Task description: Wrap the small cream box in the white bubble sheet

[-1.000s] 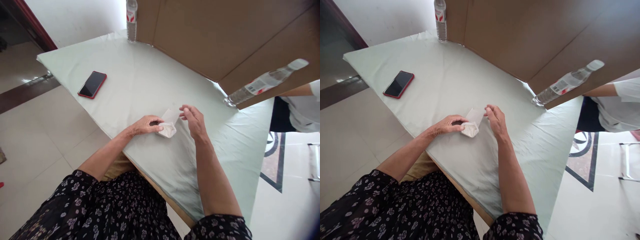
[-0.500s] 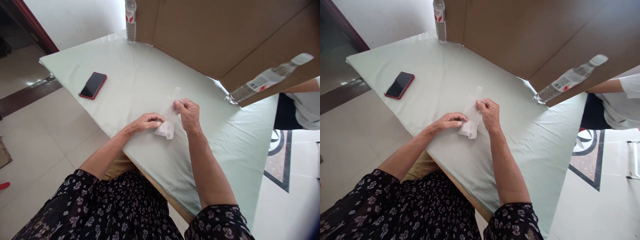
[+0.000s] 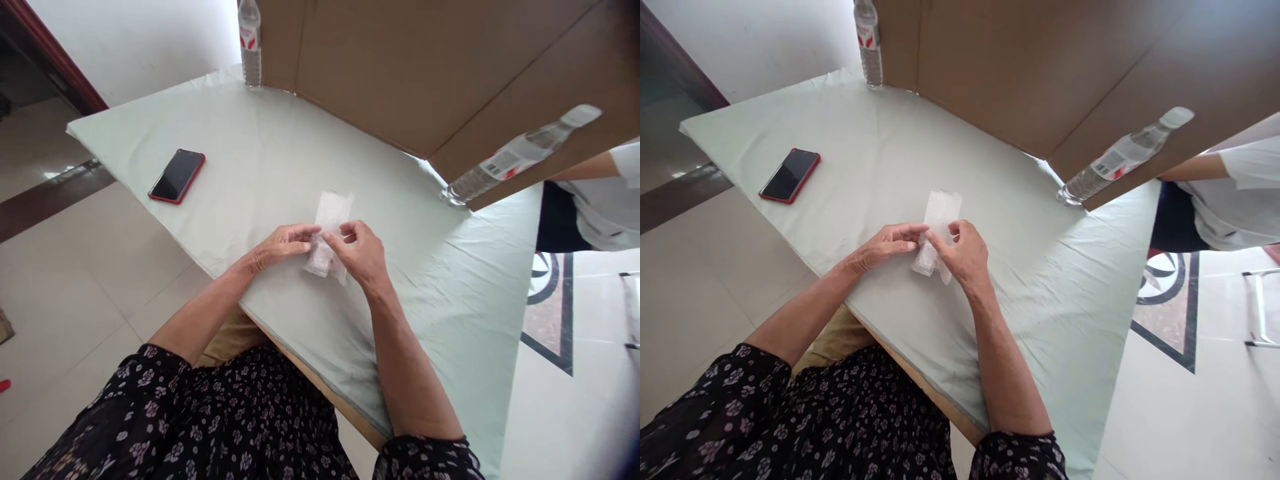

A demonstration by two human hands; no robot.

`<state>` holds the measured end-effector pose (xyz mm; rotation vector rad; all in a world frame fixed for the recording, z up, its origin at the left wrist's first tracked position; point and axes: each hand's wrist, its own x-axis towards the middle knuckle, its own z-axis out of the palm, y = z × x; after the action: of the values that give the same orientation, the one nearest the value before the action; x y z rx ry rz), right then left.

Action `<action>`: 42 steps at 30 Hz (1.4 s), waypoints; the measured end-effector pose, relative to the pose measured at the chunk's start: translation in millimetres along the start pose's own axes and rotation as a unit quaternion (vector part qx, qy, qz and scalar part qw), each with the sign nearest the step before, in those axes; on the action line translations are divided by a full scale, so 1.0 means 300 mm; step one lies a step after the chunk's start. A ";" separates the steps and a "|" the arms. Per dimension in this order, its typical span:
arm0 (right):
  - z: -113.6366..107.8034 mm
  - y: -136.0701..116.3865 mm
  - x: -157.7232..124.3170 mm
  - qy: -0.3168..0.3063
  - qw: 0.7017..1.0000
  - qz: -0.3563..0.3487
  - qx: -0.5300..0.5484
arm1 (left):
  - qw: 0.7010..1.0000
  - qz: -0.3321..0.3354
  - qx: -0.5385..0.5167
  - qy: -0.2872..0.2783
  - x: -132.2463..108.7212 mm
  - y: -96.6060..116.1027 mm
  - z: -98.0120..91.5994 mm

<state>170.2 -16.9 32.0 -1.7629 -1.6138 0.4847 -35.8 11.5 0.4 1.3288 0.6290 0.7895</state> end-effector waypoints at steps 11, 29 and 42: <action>-0.050 0.096 0.024 -0.008 0.975 0.064 0.212 | 0.917 0.119 0.340 0.171 -0.002 -0.012 0.031; -0.045 0.101 -0.018 -0.019 0.963 0.061 0.260 | 0.913 0.177 0.336 0.151 -0.005 0.001 0.045; -0.077 0.162 -0.009 -0.010 0.977 0.094 0.189 | 0.830 0.089 0.437 0.335 0.013 -0.058 -0.027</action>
<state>220.3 -24.6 13.7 -1.6251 -1.2711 0.8422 -37.3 18.3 -17.7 1.9570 1.5806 1.2079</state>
